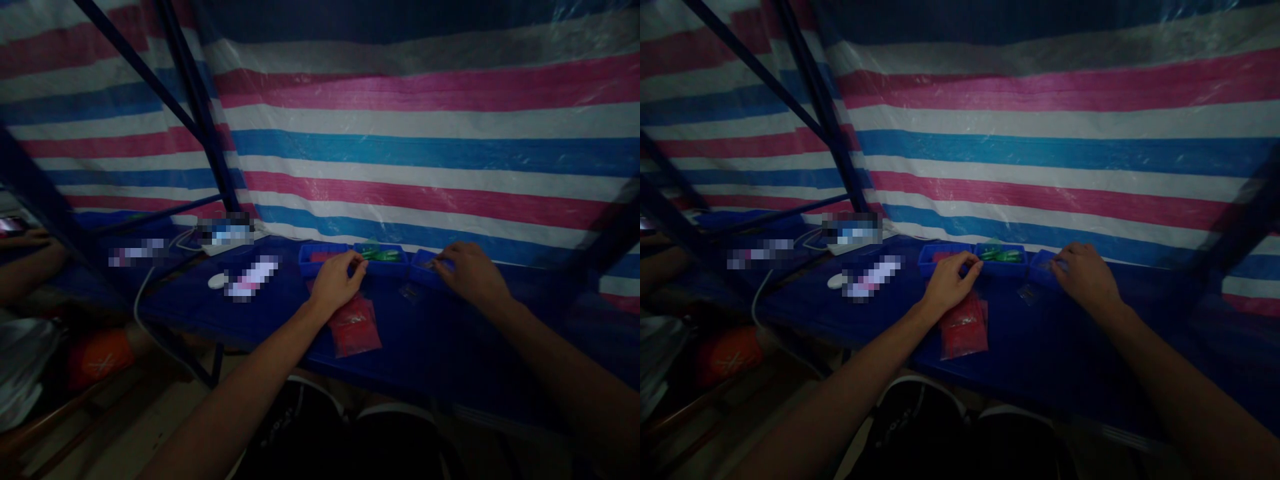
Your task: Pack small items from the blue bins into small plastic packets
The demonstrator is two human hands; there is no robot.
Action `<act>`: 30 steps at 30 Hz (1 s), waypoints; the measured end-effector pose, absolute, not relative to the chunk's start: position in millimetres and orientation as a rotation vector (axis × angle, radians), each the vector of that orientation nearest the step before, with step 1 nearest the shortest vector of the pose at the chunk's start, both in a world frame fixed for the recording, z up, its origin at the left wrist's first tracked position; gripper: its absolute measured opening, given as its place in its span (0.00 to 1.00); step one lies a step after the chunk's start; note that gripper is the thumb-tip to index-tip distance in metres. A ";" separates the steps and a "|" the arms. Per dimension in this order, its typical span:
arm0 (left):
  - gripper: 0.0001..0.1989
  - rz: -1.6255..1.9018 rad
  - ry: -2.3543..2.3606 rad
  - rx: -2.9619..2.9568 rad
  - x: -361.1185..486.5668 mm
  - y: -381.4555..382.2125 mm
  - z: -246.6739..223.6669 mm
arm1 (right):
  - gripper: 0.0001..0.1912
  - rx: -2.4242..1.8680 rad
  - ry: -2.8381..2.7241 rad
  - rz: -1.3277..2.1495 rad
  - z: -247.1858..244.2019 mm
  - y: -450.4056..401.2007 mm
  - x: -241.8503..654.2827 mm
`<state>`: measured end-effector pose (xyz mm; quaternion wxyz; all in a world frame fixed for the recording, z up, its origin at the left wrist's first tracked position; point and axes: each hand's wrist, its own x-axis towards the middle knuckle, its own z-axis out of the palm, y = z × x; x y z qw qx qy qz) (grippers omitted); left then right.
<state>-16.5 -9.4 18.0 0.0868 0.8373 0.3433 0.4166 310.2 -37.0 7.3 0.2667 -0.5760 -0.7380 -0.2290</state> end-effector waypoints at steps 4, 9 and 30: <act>0.12 1.223 1.037 2.543 -17.3 -9.0 16.2 | 0.15 -1.489 -2.077 -0.514 6.1 -38.6 295.2; 0.13 1.205 1.067 2.583 -17.4 -7.9 13.8 | 0.16 -1.326 -2.283 -0.331 11.9 -54.5 257.7; 0.26 1.006 0.625 2.678 -10.6 -16.8 9.3 | 0.16 -1.161 -2.056 0.190 3.8 -67.1 218.6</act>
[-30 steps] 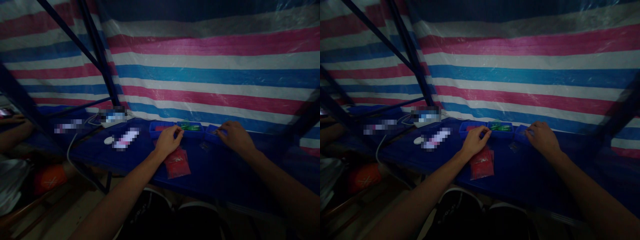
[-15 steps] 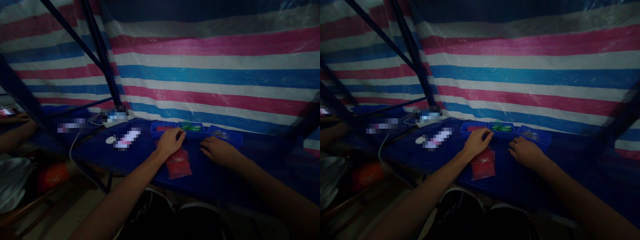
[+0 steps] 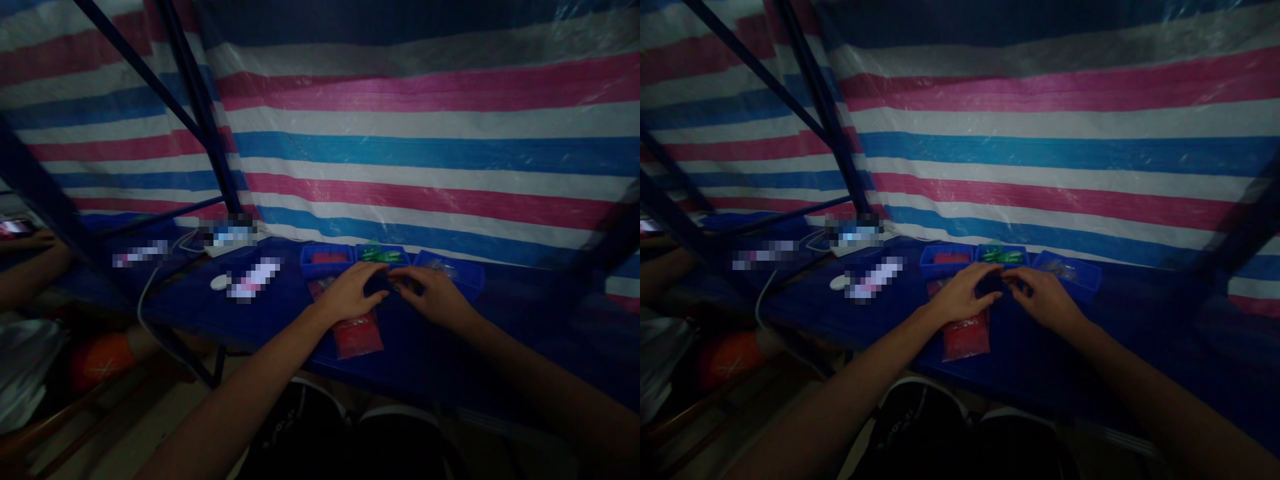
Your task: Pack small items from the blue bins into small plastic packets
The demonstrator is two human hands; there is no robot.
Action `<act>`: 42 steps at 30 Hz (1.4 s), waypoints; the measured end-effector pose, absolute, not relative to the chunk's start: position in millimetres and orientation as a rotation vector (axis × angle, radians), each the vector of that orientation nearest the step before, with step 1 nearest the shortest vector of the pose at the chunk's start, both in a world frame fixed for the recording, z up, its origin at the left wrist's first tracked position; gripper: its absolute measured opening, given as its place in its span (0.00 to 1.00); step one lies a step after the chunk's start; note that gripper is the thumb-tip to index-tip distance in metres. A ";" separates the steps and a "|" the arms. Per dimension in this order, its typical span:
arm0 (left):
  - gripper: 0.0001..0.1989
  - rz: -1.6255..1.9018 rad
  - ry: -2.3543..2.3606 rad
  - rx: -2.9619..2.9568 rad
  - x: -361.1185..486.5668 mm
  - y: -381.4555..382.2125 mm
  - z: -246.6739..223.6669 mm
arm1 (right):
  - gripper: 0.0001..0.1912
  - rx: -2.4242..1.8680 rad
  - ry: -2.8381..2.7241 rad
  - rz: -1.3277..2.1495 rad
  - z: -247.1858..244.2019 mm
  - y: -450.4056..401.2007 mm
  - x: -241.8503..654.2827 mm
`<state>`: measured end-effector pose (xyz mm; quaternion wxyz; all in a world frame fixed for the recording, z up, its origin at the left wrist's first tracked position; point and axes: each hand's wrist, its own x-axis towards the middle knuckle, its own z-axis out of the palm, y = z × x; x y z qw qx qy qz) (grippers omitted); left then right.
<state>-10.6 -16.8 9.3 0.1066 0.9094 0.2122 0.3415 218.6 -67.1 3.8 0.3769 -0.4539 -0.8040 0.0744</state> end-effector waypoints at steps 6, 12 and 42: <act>0.24 0.940 0.665 2.587 -8.6 -16.0 6.3 | 0.19 -0.988 -1.768 0.629 2.5 -70.4 210.7; 0.16 0.966 0.626 2.568 -8.8 -16.7 10.7 | 0.20 -1.020 -1.722 0.646 -2.8 -67.7 208.5; 0.06 0.954 0.637 2.683 -3.2 -25.1 10.4 | 0.19 -1.006 -1.761 0.752 -8.6 -67.6 197.2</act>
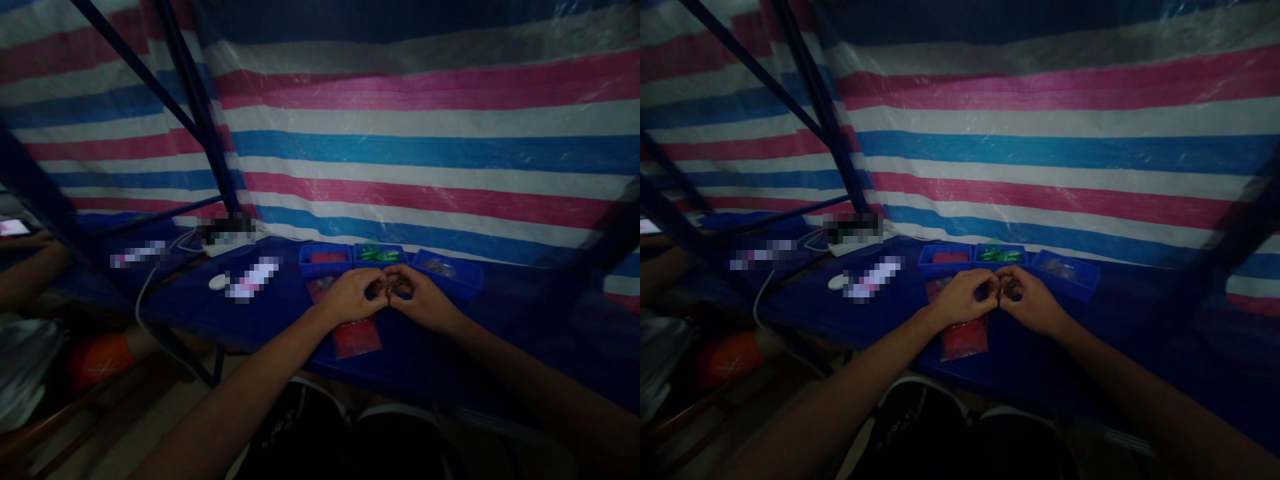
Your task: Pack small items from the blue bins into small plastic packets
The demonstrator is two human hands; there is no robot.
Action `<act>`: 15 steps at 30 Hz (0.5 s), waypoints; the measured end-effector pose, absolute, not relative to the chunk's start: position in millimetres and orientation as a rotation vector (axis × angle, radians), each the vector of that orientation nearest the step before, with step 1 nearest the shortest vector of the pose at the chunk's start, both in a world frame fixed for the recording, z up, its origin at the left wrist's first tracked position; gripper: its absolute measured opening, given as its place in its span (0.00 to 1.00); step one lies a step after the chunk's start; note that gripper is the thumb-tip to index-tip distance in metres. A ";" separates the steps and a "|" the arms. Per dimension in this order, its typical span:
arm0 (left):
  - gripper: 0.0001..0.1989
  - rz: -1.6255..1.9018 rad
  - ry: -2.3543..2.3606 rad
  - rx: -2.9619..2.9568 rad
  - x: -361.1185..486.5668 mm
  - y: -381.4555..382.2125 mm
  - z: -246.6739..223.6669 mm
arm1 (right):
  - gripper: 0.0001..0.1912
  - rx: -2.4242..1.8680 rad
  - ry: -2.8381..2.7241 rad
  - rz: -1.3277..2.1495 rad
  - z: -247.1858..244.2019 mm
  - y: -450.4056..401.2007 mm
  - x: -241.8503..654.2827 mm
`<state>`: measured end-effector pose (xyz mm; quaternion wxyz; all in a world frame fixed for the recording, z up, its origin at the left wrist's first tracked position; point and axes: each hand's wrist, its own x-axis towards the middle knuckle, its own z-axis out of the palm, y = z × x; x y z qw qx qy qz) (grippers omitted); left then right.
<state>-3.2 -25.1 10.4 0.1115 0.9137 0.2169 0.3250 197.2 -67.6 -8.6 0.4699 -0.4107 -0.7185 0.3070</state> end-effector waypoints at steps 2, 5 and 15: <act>0.06 0.943 0.625 2.693 -3.1 -25.0 10.0 | 0.19 -0.984 -1.733 0.800 -9.2 -67.4 196.8; 0.06 0.925 0.621 2.713 -2.9 -25.0 9.8 | 0.19 -0.965 -1.703 0.843 -9.7 -66.8 196.4; 0.08 0.980 0.694 2.678 -8.6 -20.9 12.3 | 0.15 -0.999 -1.628 0.816 -5.9 -64.8 204.2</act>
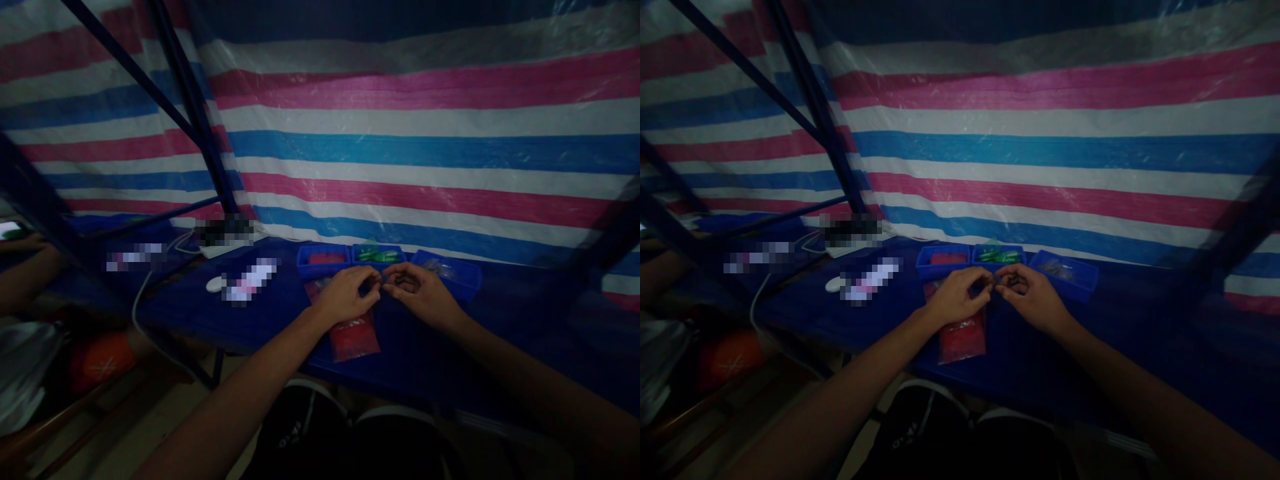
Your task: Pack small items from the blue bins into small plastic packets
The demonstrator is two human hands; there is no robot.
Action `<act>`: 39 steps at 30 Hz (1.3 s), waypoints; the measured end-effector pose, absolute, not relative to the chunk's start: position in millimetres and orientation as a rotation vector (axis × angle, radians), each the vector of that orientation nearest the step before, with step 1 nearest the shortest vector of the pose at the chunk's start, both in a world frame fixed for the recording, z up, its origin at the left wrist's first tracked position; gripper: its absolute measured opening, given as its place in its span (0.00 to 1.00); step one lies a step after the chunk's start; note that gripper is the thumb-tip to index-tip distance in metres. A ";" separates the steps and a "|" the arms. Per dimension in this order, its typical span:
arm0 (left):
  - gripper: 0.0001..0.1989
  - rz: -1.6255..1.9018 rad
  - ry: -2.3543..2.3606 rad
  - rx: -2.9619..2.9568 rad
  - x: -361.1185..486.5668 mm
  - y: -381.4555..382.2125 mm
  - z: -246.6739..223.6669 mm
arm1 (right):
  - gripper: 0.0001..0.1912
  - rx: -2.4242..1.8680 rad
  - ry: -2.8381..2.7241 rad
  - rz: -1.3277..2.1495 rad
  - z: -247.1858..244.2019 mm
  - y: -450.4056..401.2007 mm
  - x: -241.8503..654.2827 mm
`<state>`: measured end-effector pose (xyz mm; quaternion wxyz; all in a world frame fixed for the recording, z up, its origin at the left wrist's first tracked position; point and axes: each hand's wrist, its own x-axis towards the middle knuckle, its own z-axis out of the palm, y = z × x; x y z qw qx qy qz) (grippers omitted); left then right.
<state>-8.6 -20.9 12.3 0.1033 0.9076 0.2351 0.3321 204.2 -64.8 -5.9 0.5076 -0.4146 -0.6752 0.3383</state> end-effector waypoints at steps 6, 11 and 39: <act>0.11 0.935 0.648 2.710 -9.6 -15.1 7.3 | 0.16 -0.984 -1.593 0.835 -13.8 -58.6 208.0; 0.09 0.935 0.654 2.752 -10.9 -13.6 6.9 | 0.17 -1.039 -1.628 0.721 -11.7 -60.5 207.3; 0.09 0.964 0.697 2.824 -10.3 -13.4 9.3 | 0.15 -1.179 -1.693 0.429 -4.9 -61.3 211.5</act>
